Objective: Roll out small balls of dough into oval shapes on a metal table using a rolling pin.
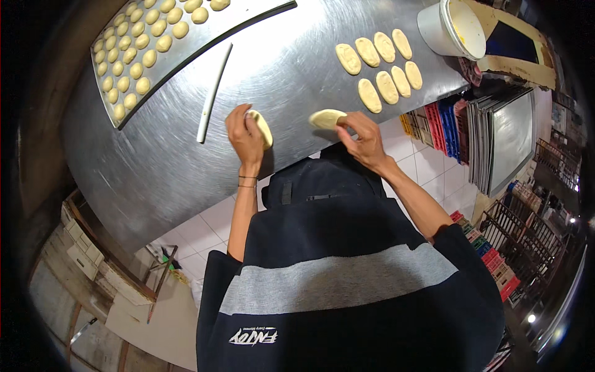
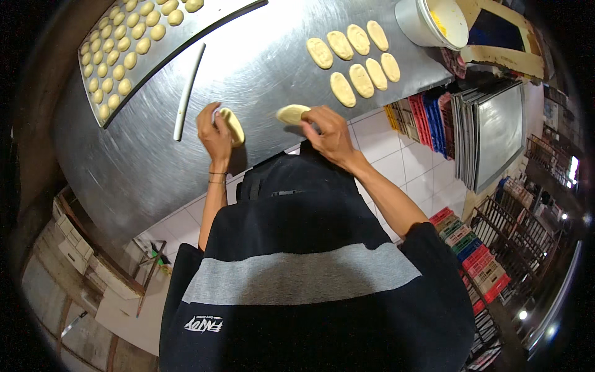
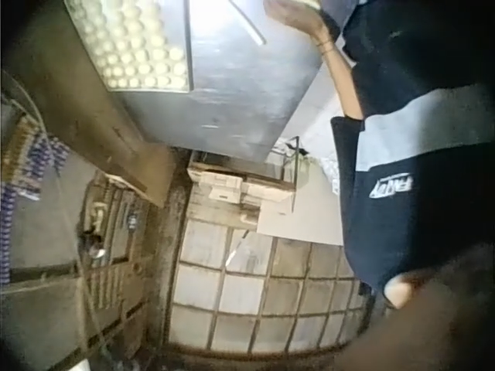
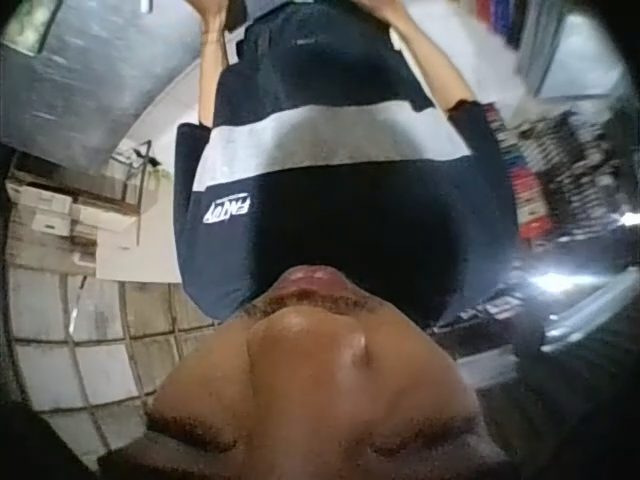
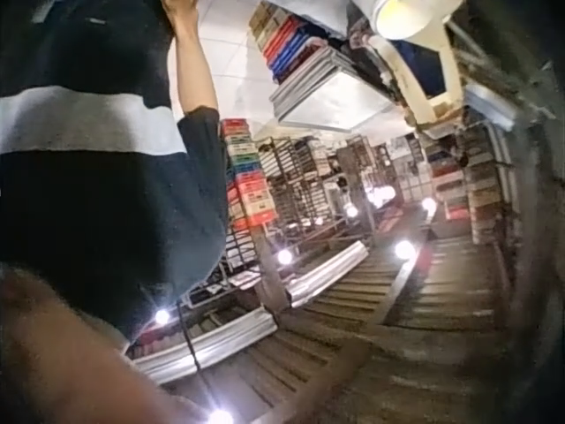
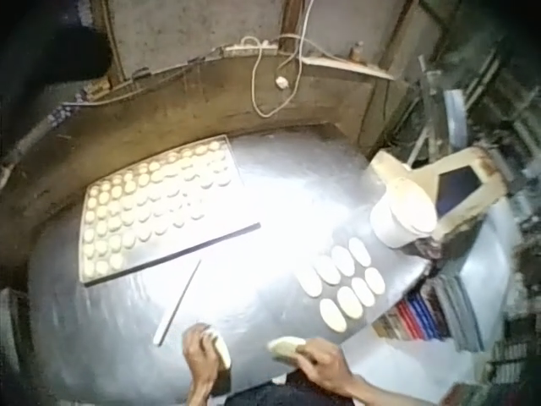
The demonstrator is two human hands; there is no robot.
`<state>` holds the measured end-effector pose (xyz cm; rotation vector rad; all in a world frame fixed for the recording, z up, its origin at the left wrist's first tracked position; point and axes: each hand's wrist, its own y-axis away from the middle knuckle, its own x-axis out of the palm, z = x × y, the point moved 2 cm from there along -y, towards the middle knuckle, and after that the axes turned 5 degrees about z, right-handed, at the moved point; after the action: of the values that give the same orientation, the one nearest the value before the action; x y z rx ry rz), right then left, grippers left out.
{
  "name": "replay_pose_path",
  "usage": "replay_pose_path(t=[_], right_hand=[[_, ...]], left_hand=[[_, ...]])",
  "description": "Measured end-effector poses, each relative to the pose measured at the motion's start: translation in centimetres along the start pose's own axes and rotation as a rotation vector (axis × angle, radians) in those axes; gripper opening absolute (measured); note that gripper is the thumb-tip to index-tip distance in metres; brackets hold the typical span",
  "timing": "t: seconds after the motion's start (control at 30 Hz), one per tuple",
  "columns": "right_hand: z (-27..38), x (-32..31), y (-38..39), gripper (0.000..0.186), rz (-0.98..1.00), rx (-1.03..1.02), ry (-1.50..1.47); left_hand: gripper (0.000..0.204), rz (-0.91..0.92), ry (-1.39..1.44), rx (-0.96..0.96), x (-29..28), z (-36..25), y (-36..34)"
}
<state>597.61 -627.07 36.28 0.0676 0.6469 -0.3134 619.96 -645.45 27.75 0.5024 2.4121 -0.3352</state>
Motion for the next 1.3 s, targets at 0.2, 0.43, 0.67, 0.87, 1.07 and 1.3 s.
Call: replay_pose_path(t=[0.2,0.43,0.67,0.87,1.07,1.3], right_hand=[[-5.1,-3.9,-0.6,0.037,-0.057,-0.016,0.166],[-11.6,-3.3,-0.3,0.032,0.201,0.034,0.090],[-12.9,-4.1,0.4,0.035,0.234,-0.031,-0.013],[-11.4,-2.0,4.1,0.044,0.325,0.084,0.268],[-5.4,-0.2,5.6,0.049,0.468,0.122,0.507],[-0.4,12.5,-0.9,0.045,0.268,-0.057,-0.055]], left_hand=[[0.023,0.246,0.227,0.050,8.5,-5.8,-2.0],[0.017,0.433,0.330,0.123,18.1,-11.1,-3.6],[0.009,0.602,0.157,0.057,20.6,-12.0,-3.2],[0.010,0.492,0.086,0.313,20.1,-12.2,-2.9],[0.025,0.671,0.235,0.183,14.7,-10.7,-3.4],[0.030,0.297,0.345,-0.163,-0.5,-0.2,-0.4]])
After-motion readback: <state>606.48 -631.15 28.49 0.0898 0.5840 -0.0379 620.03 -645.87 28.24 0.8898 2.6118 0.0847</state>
